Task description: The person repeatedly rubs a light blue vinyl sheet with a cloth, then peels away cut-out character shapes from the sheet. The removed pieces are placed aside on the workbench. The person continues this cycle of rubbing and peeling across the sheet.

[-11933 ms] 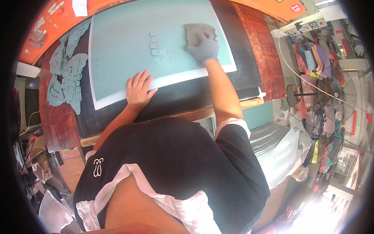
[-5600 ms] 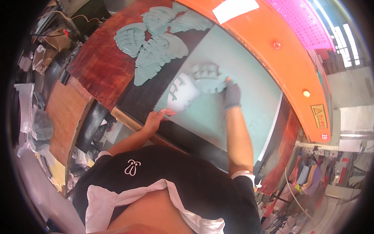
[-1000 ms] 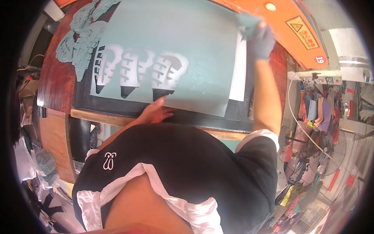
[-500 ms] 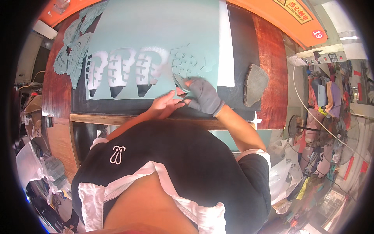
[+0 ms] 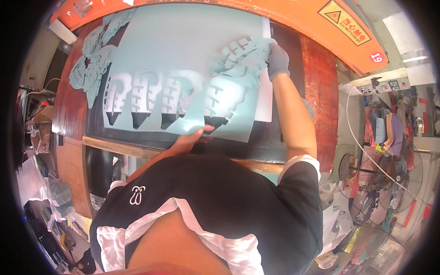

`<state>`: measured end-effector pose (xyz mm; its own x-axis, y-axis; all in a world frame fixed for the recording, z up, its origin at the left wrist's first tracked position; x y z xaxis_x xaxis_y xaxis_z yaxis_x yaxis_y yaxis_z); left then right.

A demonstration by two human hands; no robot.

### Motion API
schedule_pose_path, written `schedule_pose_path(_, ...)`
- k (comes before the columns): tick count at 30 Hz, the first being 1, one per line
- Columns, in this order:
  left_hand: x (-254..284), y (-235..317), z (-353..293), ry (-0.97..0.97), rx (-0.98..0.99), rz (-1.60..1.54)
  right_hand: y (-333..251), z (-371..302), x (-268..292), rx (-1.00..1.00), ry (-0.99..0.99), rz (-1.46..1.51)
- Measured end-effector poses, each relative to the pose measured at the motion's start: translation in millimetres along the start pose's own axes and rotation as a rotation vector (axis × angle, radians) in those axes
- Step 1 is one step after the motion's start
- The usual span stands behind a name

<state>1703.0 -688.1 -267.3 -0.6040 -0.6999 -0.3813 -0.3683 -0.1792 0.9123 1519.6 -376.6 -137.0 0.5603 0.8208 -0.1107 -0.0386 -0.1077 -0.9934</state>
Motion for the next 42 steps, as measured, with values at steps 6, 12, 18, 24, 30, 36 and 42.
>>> schedule_pose_path(6,-12,-3,-6,-0.063,-0.01,0.138,-79,65,41,0.105,0.41,0.061)
schedule_pose_path(12,-16,-8,4,-0.023,0.094,0.278,-151,69,39,0.339,0.013,-0.029)
schedule_pose_path(18,-67,-4,7,-0.149,0.218,0.08,-141,4,13,0.273,-0.156,0.184)
schedule_pose_path(24,-42,22,-38,-0.353,0.148,0.714,-107,-103,-70,-0.026,-0.555,0.362)
schedule_pose_path(30,71,64,-77,0.216,0.057,0.227,-65,-146,-143,-0.22,-0.575,0.393)
schedule_pose_path(36,155,63,-113,0.341,-0.096,0.293,-71,-185,-237,-0.222,-0.579,0.376)
schedule_pose_path(42,255,89,-162,0.661,-0.33,0.56,-40,-212,-329,-0.334,-0.565,0.373)
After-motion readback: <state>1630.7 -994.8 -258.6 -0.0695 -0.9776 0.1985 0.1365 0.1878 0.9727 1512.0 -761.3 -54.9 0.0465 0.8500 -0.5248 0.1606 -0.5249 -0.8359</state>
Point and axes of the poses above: each hand's wrist, its own z-axis towards the middle knuckle, its own x-axis out of the back of the hand, y = z × x, the point moved 8 cm from there along z, towards the middle knuckle, and after that the axes turned 8 degrees about z, right-handed, at the moved point
